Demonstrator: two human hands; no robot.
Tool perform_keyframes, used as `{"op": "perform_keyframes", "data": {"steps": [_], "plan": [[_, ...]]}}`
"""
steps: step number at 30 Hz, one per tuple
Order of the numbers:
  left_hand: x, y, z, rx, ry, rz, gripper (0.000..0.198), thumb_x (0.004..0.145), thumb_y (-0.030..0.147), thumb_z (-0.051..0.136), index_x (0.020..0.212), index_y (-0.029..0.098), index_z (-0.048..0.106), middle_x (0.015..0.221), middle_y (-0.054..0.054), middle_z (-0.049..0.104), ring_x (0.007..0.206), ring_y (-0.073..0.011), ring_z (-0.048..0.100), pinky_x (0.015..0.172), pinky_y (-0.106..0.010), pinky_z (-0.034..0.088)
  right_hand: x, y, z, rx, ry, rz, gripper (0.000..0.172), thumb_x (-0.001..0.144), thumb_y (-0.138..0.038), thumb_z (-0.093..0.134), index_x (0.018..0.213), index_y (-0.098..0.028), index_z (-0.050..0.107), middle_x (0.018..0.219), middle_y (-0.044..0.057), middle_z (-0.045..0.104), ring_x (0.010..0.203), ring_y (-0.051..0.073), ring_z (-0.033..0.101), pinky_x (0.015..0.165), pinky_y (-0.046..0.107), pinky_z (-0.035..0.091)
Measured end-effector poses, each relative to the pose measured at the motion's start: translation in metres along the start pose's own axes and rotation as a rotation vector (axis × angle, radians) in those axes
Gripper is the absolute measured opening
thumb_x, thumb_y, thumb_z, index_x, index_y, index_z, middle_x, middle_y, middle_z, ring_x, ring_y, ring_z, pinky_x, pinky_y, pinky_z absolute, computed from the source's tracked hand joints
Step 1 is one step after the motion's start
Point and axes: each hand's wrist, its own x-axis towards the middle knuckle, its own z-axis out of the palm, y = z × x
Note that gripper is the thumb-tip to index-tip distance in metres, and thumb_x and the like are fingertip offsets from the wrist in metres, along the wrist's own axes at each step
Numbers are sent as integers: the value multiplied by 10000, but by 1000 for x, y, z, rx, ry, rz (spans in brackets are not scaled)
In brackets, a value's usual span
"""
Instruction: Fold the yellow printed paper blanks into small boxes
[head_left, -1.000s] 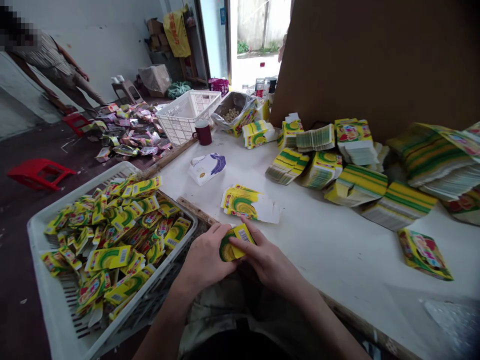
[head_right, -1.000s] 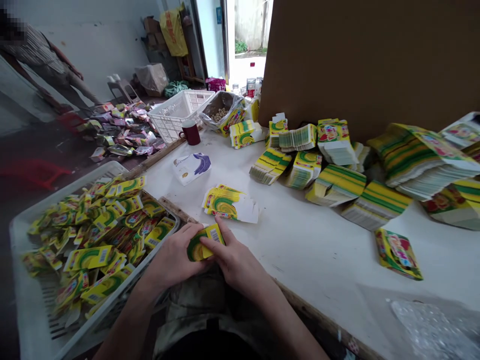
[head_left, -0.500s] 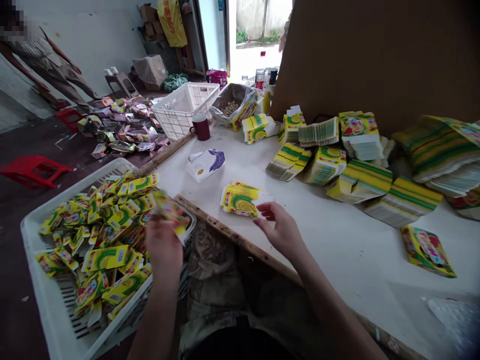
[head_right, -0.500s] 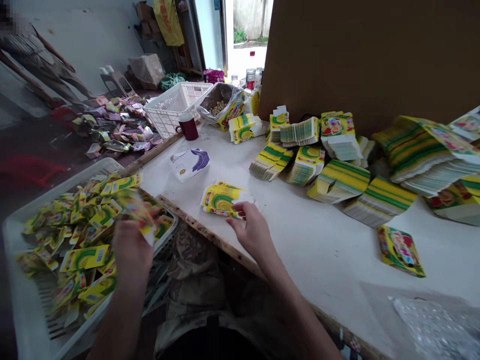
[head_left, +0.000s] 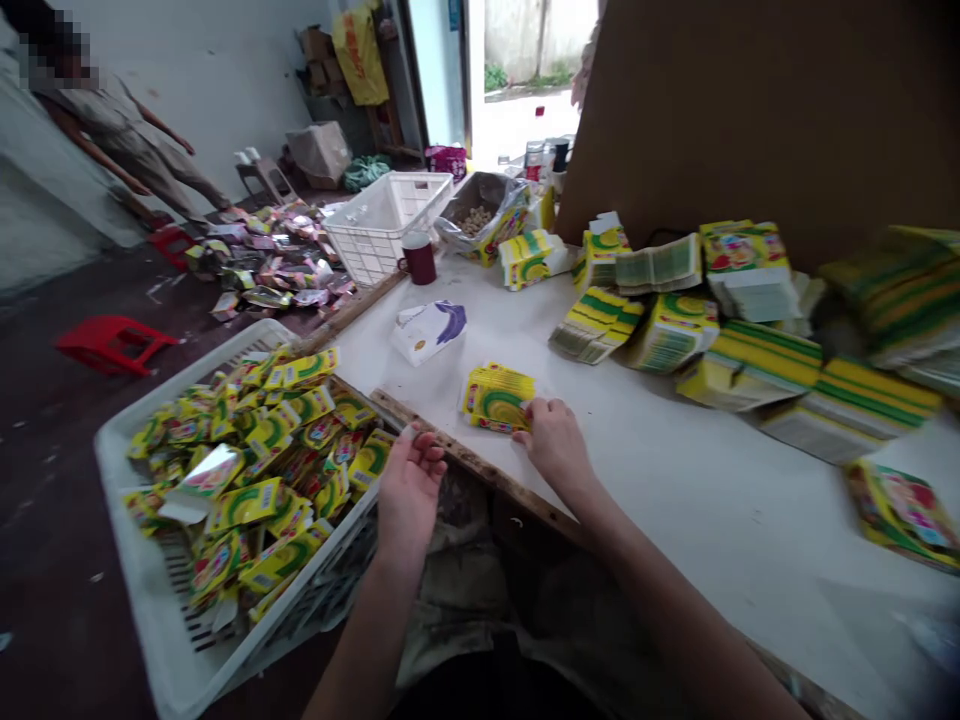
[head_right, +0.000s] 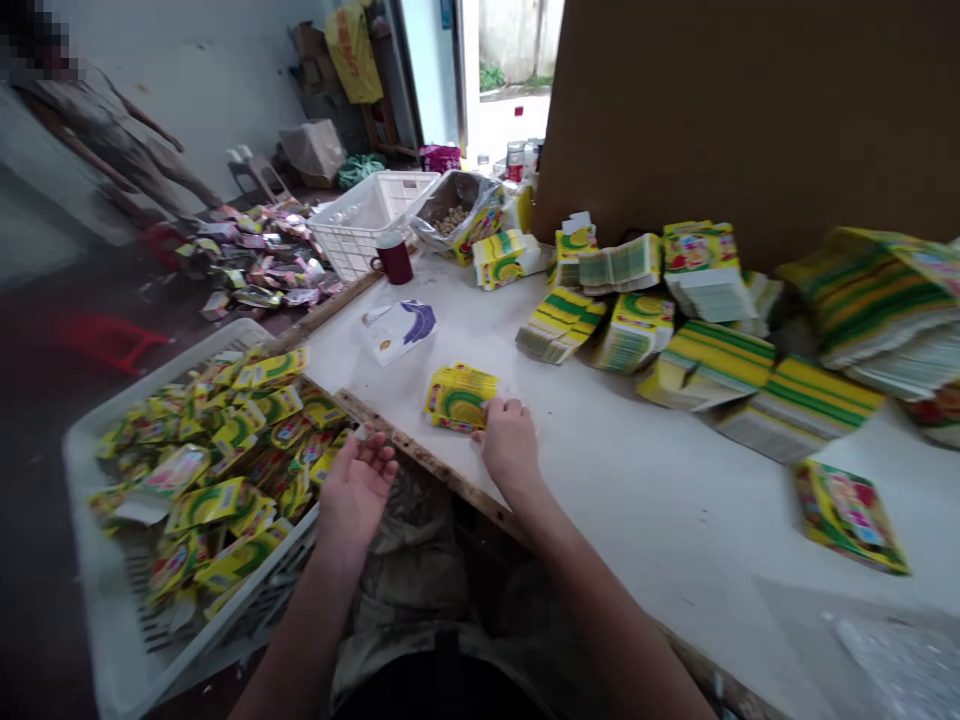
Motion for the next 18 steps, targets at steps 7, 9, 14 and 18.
{"op": "perform_keyframes", "data": {"steps": [7, 9, 14, 18], "plan": [[-16, -14, -6, 162, -178, 1, 433, 729, 426, 758, 1002, 115, 631, 823, -49, 662, 677, -118, 623, 604, -213, 479, 1, 7, -7, 180, 53, -15, 117, 757, -213, 634, 757, -213, 517, 764, 71, 640, 701, 239, 605, 647, 357, 454], [-20, -20, -5, 176, -220, 20, 539, 685, 464, 796, 1061, 127, 608, 979, -96, 666, 863, -169, 649, 747, -261, 510, -4, 8, -16, 346, 42, 3, 190, 763, -330, 643, 757, -231, 480, 709, 31, 642, 610, 199, 597, 574, 320, 454], [-28, -28, 13, 107, -482, 211, 556, 676, 547, 768, 1076, 203, 595, 1070, -86, 645, 1107, -263, 579, 967, -369, 445, -40, -18, -41, 737, -324, -215, 275, 761, -397, 673, 695, -226, 468, 638, -18, 559, 561, 138, 496, 510, 263, 415], [-26, -26, 28, 80, -316, 320, 456, 790, 676, 534, 845, 224, 559, 751, -15, 553, 795, -191, 595, 831, -332, 481, -66, -45, -44, 985, -440, -190, 227, 810, -397, 646, 793, -219, 506, 720, -17, 565, 645, 138, 532, 567, 256, 465]]}}
